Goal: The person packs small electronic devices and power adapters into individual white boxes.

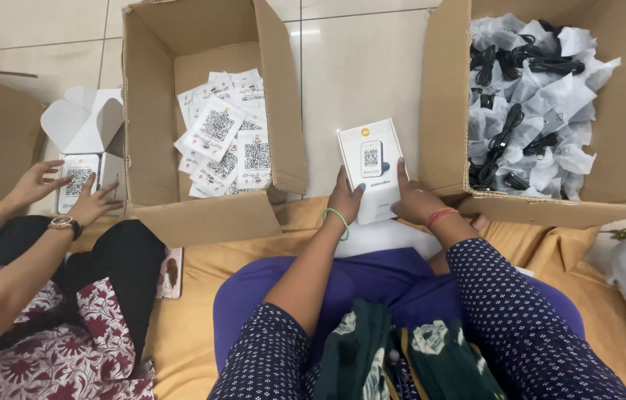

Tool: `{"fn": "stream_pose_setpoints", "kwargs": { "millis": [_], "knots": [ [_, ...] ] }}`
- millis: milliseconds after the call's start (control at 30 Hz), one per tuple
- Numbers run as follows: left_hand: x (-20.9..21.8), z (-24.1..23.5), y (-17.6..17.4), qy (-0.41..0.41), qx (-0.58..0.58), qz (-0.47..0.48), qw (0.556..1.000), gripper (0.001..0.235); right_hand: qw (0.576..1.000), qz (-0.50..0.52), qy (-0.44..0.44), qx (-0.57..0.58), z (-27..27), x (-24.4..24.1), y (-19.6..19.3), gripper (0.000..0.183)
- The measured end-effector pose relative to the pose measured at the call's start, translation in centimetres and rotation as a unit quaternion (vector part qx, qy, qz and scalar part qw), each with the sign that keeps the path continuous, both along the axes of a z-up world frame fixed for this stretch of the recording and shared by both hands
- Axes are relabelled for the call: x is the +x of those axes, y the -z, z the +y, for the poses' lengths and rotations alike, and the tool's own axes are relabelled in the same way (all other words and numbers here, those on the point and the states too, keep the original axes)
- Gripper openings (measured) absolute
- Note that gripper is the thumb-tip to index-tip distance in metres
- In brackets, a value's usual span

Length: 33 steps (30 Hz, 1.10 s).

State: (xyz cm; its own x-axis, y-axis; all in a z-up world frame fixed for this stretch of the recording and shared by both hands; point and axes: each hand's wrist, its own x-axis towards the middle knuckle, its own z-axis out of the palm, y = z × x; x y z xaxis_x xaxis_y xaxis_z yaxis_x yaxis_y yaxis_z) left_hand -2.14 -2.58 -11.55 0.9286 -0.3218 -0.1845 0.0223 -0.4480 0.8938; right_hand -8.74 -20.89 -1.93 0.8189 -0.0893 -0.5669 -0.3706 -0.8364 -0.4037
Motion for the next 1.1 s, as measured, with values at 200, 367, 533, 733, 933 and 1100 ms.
{"fn": "stream_pose_setpoints", "kwargs": {
  "millis": [200, 367, 533, 733, 933, 1100],
  "knots": [
    [0.0, -0.1, -0.5, -0.006, 0.054, 0.035, 0.998, 0.081, 1.000, 0.024, -0.003, -0.012, 0.2, -0.3, 0.5, 0.128],
    [-0.4, -0.2, -1.3, -0.015, 0.075, 0.056, 0.995, 0.083, 1.000, -0.001, -0.002, -0.017, 0.0, -0.3, 0.7, 0.132],
    [-0.1, 0.1, -5.6, -0.083, 0.034, 0.080, 0.993, 0.082, 0.998, -0.057, 0.034, 0.009, -1.1, -0.4, -3.4, 0.116],
    [-0.8, 0.6, -10.1, -0.074, -0.091, -0.108, 0.987, 0.061, 0.946, -0.234, 0.182, 0.133, -2.7, -0.7, -8.5, 0.069],
    [-1.1, 0.7, -11.0, -0.099, -0.046, -0.153, 0.982, 0.046, 0.926, -0.287, 0.199, 0.141, -4.0, -0.2, -6.3, 0.053],
    [-0.9, 1.0, -11.9, -0.122, -0.072, -0.150, 0.979, 0.032, 0.885, -0.425, 0.132, 0.132, -4.9, -0.1, -4.1, 0.044]
  ]
}}
